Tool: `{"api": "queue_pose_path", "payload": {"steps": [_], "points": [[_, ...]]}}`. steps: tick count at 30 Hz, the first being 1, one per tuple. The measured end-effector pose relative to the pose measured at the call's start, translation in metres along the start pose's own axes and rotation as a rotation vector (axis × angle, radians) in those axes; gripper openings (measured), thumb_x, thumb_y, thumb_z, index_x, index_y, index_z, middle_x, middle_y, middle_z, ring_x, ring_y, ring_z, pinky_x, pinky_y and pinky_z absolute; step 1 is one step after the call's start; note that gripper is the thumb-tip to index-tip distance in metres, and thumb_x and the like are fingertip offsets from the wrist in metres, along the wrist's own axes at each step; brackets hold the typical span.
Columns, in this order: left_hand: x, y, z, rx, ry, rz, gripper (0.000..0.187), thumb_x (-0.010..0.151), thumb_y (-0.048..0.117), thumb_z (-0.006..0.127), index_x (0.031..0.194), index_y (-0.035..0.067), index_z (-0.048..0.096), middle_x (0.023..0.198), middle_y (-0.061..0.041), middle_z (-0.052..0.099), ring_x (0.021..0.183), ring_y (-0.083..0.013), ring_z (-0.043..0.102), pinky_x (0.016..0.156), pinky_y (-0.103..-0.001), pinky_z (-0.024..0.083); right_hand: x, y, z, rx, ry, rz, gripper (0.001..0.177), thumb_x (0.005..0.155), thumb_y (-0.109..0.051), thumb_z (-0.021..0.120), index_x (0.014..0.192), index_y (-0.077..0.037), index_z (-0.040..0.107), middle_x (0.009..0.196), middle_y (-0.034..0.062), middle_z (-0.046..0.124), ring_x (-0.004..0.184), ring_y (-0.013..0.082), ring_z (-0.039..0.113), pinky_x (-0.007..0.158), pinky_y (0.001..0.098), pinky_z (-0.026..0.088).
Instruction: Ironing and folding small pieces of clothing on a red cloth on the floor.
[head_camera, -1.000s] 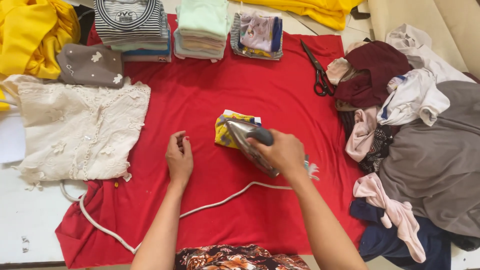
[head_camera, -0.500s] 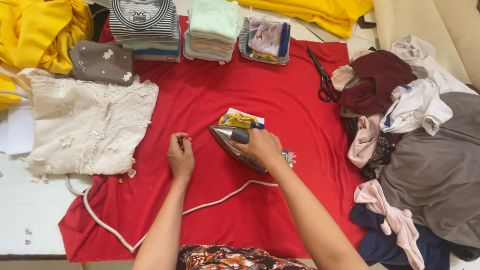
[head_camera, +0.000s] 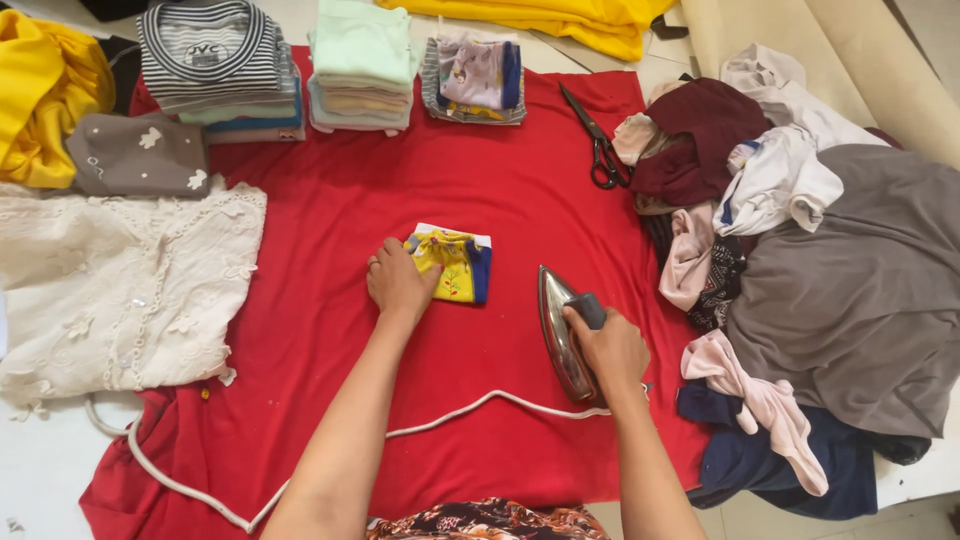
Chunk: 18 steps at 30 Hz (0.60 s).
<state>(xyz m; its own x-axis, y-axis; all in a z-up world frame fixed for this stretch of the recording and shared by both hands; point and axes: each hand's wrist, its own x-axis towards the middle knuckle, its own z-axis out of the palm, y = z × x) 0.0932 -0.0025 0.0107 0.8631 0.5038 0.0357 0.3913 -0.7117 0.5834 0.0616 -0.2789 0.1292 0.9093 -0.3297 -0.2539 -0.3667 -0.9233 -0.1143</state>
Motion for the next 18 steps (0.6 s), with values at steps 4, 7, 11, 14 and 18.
{"api": "queue_pose_path", "payload": {"steps": [4,7,11,14,18], "points": [[0.015,0.001,0.003,0.004,-0.262,-0.172,0.064,0.069,0.036,0.089,0.112,0.000,0.058,0.107,-0.019,0.070,0.106,-0.0398,0.064,0.087,-0.049,0.052,0.005,-0.027,0.026,0.097,0.314,-0.275,0.059,0.087,-0.052,0.074,0.119,-0.004,0.065,0.109,0.0229,0.066,0.105,0.0421,0.063,0.088,0.0524,0.049],[0.015,-0.005,0.008,-0.097,-0.367,-0.094,0.040,0.076,0.025,0.081,0.108,0.005,0.067,0.108,-0.019,0.075,0.104,-0.0394,0.070,0.086,-0.049,0.055,0.017,-0.063,0.065,0.395,0.421,-0.676,0.052,0.093,-0.033,0.075,0.133,-0.004,0.057,0.128,0.0188,0.053,0.119,0.0368,0.053,0.103,0.0455,0.045],[0.014,-0.020,0.019,-0.664,-0.433,-0.121,0.036,0.074,0.012,0.077,0.107,0.001,0.065,0.099,-0.015,0.075,0.089,-0.0261,0.074,0.076,-0.037,0.059,0.042,-0.098,0.115,0.607,0.039,-0.559,0.075,0.089,-0.035,0.077,0.145,-0.001,0.040,0.129,0.0242,0.051,0.117,0.0350,0.053,0.100,0.0453,0.045],[0.024,-0.017,0.014,-1.039,-0.541,-0.222,0.045,0.074,0.009,0.076,0.115,0.003,0.058,0.103,-0.010,0.072,0.090,-0.0178,0.072,0.075,-0.033,0.060,0.064,-0.118,0.114,0.813,-0.259,-0.333,0.077,0.092,-0.035,0.072,0.150,-0.006,0.032,0.126,0.0213,0.057,0.116,0.0293,0.057,0.095,0.0413,0.048],[0.069,0.011,0.024,-1.058,-0.503,-0.197,0.045,0.092,0.032,0.073,0.121,0.005,0.052,0.106,-0.005,0.066,0.092,-0.0108,0.066,0.074,-0.030,0.058,0.111,-0.142,0.095,1.170,-0.459,-0.184,0.057,0.097,-0.034,0.063,0.145,-0.011,0.045,0.121,0.0086,0.065,0.109,0.0157,0.062,0.090,0.0319,0.053]]}}
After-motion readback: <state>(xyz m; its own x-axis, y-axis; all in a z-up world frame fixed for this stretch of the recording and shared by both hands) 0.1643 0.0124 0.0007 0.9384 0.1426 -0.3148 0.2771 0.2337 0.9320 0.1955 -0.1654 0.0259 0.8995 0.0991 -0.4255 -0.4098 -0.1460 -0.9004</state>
